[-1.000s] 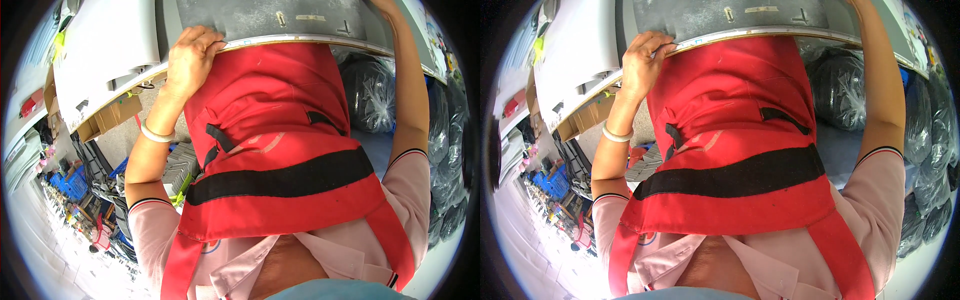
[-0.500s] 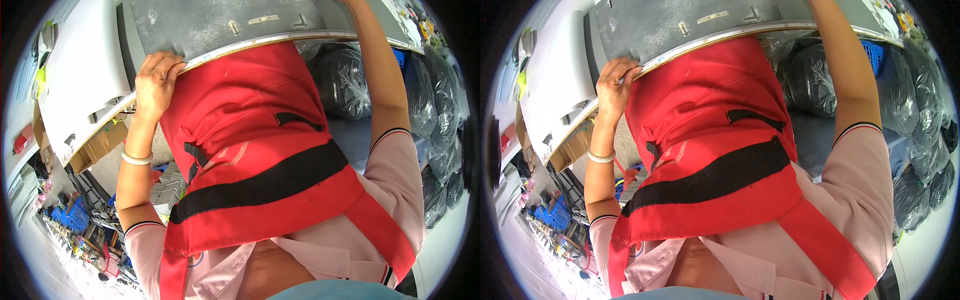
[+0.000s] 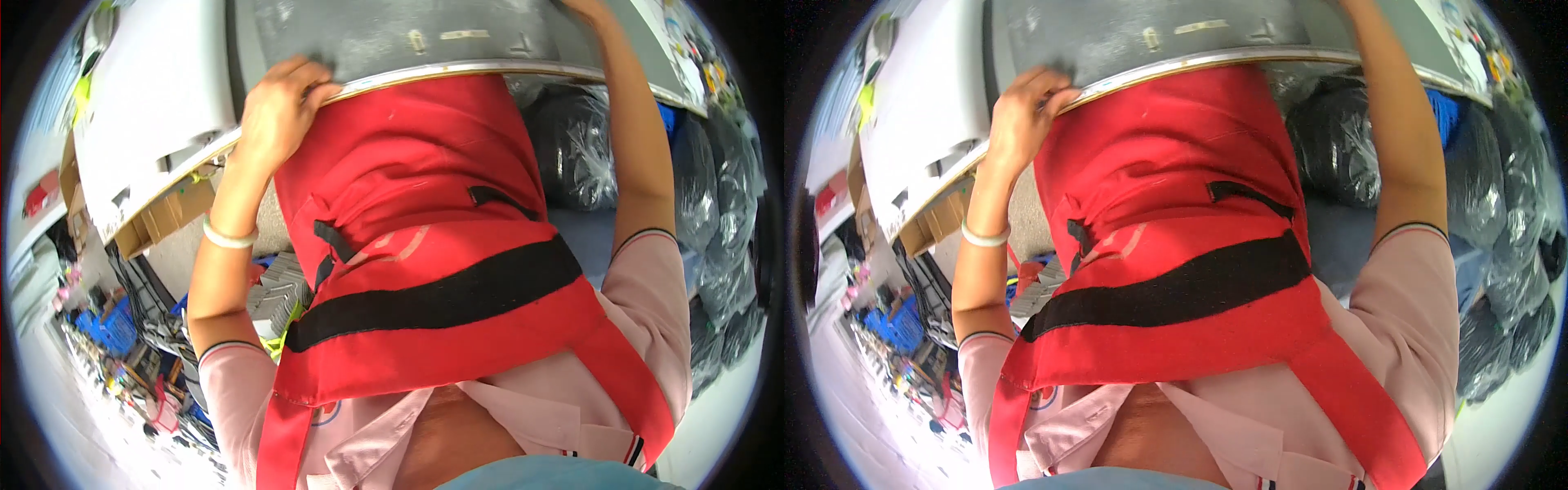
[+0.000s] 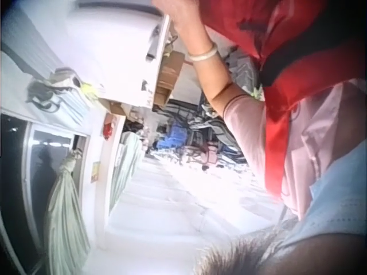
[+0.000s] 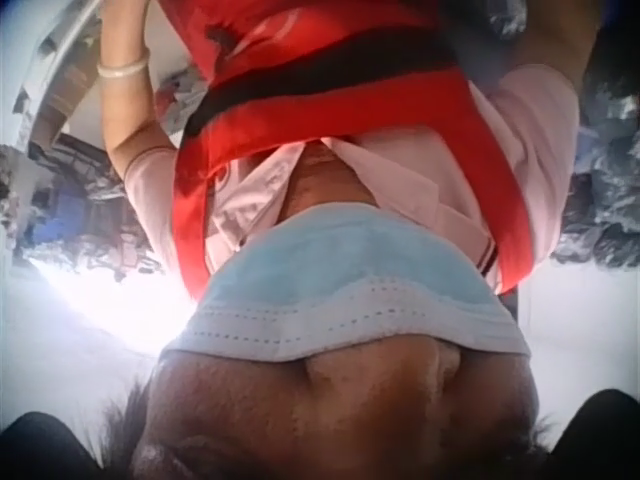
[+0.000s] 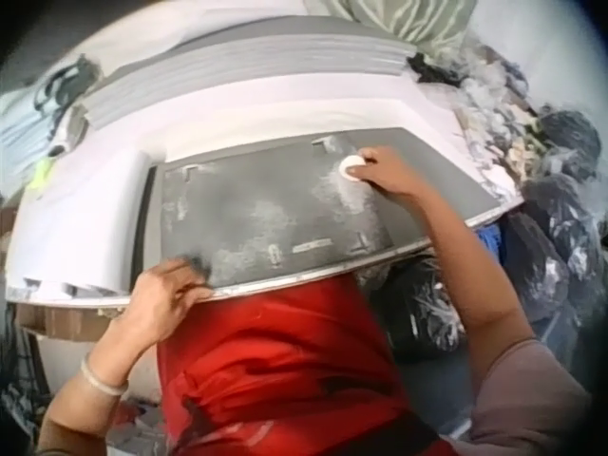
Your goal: Polishing and cleaning metal plates at a factory workstation using a small cleaning pad.
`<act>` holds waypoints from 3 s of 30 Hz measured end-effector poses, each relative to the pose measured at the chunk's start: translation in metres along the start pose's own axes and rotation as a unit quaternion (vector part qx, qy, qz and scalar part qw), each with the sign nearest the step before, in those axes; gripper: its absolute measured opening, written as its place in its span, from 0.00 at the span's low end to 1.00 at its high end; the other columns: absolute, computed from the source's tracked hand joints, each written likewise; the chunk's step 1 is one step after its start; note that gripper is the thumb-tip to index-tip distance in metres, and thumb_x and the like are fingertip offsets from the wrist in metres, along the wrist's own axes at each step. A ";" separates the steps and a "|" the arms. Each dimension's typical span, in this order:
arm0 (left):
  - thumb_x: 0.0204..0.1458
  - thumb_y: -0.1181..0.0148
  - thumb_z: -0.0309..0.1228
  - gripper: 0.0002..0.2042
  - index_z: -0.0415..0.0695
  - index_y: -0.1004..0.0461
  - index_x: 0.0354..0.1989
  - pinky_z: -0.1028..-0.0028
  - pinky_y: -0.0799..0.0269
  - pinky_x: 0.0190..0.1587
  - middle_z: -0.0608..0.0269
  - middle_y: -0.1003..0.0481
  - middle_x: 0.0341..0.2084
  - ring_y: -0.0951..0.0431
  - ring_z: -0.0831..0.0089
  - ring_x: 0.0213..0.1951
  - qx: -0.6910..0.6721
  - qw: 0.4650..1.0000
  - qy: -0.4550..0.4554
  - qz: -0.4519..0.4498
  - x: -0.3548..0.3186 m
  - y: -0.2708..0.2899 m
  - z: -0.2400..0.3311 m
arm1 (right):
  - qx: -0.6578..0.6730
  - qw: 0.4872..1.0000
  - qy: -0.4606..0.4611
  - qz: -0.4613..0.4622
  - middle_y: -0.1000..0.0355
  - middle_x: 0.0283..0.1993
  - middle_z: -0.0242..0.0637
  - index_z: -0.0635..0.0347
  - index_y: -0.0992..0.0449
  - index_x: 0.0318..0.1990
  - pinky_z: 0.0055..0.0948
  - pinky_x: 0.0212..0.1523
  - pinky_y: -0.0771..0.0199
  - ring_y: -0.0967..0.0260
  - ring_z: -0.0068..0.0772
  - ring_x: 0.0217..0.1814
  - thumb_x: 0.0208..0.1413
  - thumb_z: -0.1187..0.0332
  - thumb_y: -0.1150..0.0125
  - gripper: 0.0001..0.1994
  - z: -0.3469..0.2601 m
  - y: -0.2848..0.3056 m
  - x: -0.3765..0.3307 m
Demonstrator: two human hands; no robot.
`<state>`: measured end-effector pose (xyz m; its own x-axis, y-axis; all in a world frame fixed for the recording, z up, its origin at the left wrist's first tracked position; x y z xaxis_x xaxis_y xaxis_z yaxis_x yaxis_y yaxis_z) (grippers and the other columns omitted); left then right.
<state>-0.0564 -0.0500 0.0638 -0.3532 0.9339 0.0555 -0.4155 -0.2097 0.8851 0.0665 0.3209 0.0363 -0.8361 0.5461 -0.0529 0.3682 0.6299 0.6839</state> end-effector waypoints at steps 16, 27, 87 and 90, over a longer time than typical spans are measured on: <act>0.55 0.46 0.30 0.07 0.46 0.23 0.38 0.57 0.28 0.39 0.57 0.25 0.27 0.22 0.58 0.32 0.084 0.973 -0.080 0.200 0.117 -0.062 0.063 | 0.091 0.991 -0.025 0.096 0.20 0.40 0.34 0.61 0.22 0.54 0.24 0.46 0.29 0.26 0.20 0.41 0.66 0.55 0.42 0.19 0.021 0.032 -0.036; 0.62 0.48 0.35 0.16 0.49 0.24 0.57 0.32 0.49 0.65 0.55 0.31 0.58 0.36 0.53 0.65 0.082 0.986 -0.025 0.146 0.119 -0.058 0.067 | -0.110 0.993 0.021 -0.025 0.25 0.31 0.41 0.61 0.20 0.44 0.31 0.35 0.29 0.28 0.33 0.31 0.63 0.62 0.39 0.12 -0.052 -0.020 -0.135; 0.62 0.47 0.35 0.21 0.57 0.31 0.65 0.27 0.56 0.66 0.63 0.37 0.66 0.44 0.55 0.71 0.156 0.981 -0.008 0.114 0.119 -0.076 0.053 | -0.029 0.992 -0.021 0.124 0.23 0.31 0.34 0.62 0.25 0.45 0.24 0.28 0.22 0.26 0.20 0.26 0.58 0.64 0.35 0.13 -0.014 -0.008 0.069; 0.62 0.47 0.35 0.21 0.57 0.32 0.65 0.27 0.56 0.66 0.63 0.37 0.66 0.44 0.55 0.71 0.145 0.983 -0.011 0.113 0.118 -0.075 0.056 | -0.128 0.988 0.005 0.084 0.23 0.31 0.33 0.62 0.24 0.45 0.23 0.28 0.22 0.26 0.20 0.26 0.58 0.64 0.35 0.13 -0.022 -0.007 0.075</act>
<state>-0.0203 0.0918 0.0297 -0.3900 0.8796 0.2723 -0.0705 -0.3234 0.9436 -0.0075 0.3453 0.0441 -0.7759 0.6252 0.0841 0.3886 0.3686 0.8445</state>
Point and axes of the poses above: each hand's wrist, its own x-axis towards the middle knuckle, its own y-axis out of the back of the hand, z = x × y, the point moved 10 cm from there along x, towards the middle knuckle
